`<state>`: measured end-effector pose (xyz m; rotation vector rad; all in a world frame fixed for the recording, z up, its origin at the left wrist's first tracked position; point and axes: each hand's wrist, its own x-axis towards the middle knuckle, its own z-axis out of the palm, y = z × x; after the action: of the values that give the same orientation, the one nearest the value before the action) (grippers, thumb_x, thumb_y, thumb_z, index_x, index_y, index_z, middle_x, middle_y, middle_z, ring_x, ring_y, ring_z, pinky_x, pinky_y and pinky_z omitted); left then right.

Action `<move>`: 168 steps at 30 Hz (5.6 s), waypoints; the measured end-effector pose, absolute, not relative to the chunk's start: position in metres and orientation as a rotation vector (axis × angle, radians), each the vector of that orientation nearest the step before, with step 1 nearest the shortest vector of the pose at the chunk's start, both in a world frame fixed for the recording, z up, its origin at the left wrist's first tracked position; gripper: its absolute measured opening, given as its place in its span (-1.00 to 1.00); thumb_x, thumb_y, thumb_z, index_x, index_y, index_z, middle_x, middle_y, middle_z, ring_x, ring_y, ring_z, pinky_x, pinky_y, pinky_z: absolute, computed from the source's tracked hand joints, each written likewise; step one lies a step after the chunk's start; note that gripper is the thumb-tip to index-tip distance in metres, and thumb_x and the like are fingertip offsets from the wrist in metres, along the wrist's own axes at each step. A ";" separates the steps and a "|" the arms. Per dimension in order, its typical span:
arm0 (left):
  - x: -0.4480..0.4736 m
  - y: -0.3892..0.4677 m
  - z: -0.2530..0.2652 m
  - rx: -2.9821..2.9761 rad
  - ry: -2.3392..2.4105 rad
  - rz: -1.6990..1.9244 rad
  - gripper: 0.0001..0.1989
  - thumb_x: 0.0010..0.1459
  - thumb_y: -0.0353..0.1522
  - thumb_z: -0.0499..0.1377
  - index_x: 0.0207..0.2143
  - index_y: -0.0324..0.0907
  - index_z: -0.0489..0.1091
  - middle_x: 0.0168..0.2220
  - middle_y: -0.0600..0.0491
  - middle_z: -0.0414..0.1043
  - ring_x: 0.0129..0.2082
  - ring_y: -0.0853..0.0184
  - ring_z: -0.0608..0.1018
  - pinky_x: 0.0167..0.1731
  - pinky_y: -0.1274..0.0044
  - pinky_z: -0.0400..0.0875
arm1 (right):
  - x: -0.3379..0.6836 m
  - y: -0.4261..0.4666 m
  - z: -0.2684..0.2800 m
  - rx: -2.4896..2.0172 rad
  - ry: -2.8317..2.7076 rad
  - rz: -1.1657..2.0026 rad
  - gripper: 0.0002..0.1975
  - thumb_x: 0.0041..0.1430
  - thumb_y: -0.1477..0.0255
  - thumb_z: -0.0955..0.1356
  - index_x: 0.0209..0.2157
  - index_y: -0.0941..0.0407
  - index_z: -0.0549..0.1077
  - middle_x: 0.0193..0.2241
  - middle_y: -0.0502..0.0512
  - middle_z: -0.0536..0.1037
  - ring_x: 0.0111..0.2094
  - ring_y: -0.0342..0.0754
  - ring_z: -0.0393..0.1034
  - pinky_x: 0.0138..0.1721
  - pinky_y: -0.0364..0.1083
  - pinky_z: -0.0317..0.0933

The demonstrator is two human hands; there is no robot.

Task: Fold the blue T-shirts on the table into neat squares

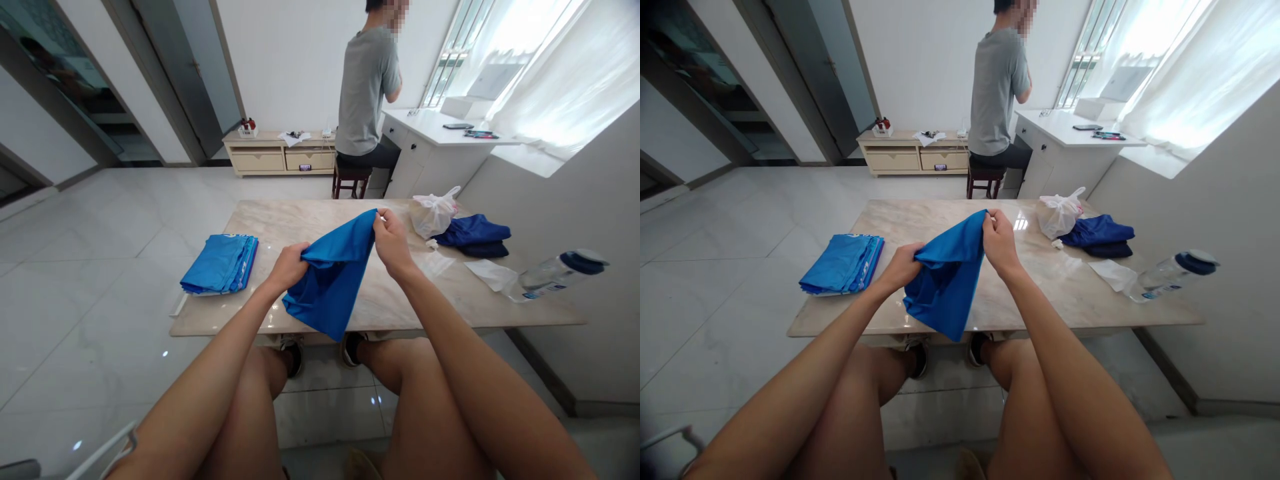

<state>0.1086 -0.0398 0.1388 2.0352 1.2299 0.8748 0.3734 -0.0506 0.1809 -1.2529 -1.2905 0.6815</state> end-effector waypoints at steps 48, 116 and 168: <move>0.089 -0.044 0.124 1.947 1.385 0.402 -0.61 0.05 -0.04 0.35 -0.58 -0.15 0.53 -0.61 0.09 0.40 -0.49 0.24 0.49 -0.43 0.49 0.23 | 0.393 -0.051 0.171 -1.507 -1.584 0.389 -0.73 0.08 0.45 0.30 -0.28 0.10 0.64 -0.37 0.09 0.67 -0.27 0.10 0.52 -0.14 0.00 0.38; 0.059 -0.007 0.109 1.783 1.862 0.697 -0.86 0.08 -0.42 0.25 -0.34 -0.12 0.64 -0.47 -0.06 0.60 -0.21 0.03 0.67 -0.08 0.38 0.46 | 0.531 -0.047 0.113 -1.837 -1.206 0.106 -0.40 0.17 0.39 0.45 0.26 0.17 0.46 0.38 0.46 0.47 0.47 0.37 0.30 0.53 0.37 0.07; 0.136 -0.031 0.103 2.236 1.379 0.567 -0.80 0.40 -0.29 0.21 -0.02 -0.11 0.57 -0.12 -0.09 0.71 -0.08 0.05 0.70 -0.05 0.37 0.55 | 0.381 -0.057 0.149 -1.229 -1.107 0.936 -0.21 0.04 -0.44 0.46 -0.50 -0.01 0.19 -0.60 -0.08 0.28 -0.52 -0.09 0.19 -0.49 -0.06 0.21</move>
<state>0.1359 -0.0314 0.1034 2.2359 1.3786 0.5671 0.3809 -0.0568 0.1488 -1.2294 -1.1072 0.9362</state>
